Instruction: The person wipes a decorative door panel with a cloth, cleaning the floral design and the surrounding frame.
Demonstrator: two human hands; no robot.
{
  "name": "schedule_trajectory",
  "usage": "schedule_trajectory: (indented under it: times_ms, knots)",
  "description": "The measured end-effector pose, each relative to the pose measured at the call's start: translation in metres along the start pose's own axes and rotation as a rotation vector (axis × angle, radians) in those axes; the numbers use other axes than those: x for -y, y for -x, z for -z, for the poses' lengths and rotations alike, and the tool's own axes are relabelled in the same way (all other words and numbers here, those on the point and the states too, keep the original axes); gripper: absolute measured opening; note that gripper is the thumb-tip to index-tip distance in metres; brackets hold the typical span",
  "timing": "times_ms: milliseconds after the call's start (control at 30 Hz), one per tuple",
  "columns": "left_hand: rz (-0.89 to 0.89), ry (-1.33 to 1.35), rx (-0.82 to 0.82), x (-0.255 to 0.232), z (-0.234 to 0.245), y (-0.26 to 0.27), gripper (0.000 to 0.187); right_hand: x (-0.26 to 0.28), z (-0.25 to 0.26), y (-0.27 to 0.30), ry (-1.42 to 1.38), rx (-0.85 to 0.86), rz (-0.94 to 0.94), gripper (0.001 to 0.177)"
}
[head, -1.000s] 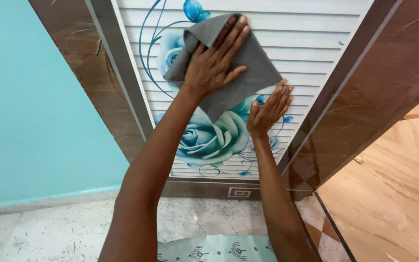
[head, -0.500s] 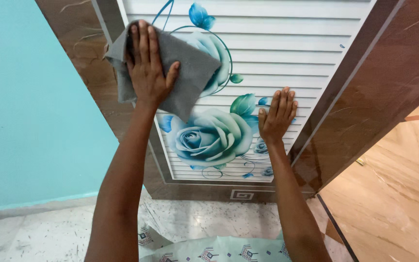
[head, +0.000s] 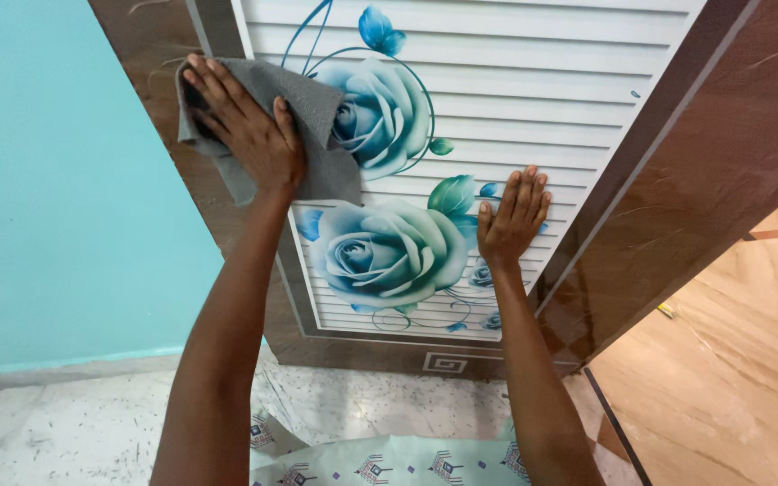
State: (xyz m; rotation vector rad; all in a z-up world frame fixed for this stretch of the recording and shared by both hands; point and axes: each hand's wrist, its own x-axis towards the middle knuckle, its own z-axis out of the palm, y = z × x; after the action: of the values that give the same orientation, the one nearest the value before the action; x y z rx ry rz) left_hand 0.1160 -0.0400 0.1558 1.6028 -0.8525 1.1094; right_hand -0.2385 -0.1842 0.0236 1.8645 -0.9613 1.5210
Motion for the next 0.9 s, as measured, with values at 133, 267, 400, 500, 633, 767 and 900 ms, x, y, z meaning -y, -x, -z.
schedule_trajectory:
  times_ms: [133,267,400,500,633,767,900]
  knots:
    - [-0.118,0.024,0.0,-0.03,0.002,-0.007,0.067,0.001,0.002,0.0,-0.008,0.005,-0.006,0.062]
    - [-0.153,-0.064,-0.012,-0.081,-0.004,-0.007,0.069,0.001,0.001,0.001,-0.017,-0.002,-0.013,0.061]
    - [-0.335,0.105,0.079,-0.126,0.0,0.01,0.08,0.0,-0.002,0.001,-0.022,-0.012,-0.013,0.061]
    - [-0.466,0.144,0.083,-0.151,-0.007,0.018,0.081,0.0,-0.003,0.001,-0.022,-0.013,-0.014,0.061]
    - [-0.64,0.198,0.196,-0.177,-0.017,0.031,0.079,0.0,0.0,0.002,-0.019,0.011,-0.023,0.06]
    - [-0.793,0.203,0.346,-0.195,-0.025,0.036,0.08,-0.003,-0.001,0.003,-0.043,0.01,-0.023,0.061]
    - [-0.947,0.334,0.308,-0.192,-0.029,0.018,0.081,-0.007,-0.001,0.004,-0.078,0.005,0.013,0.044]
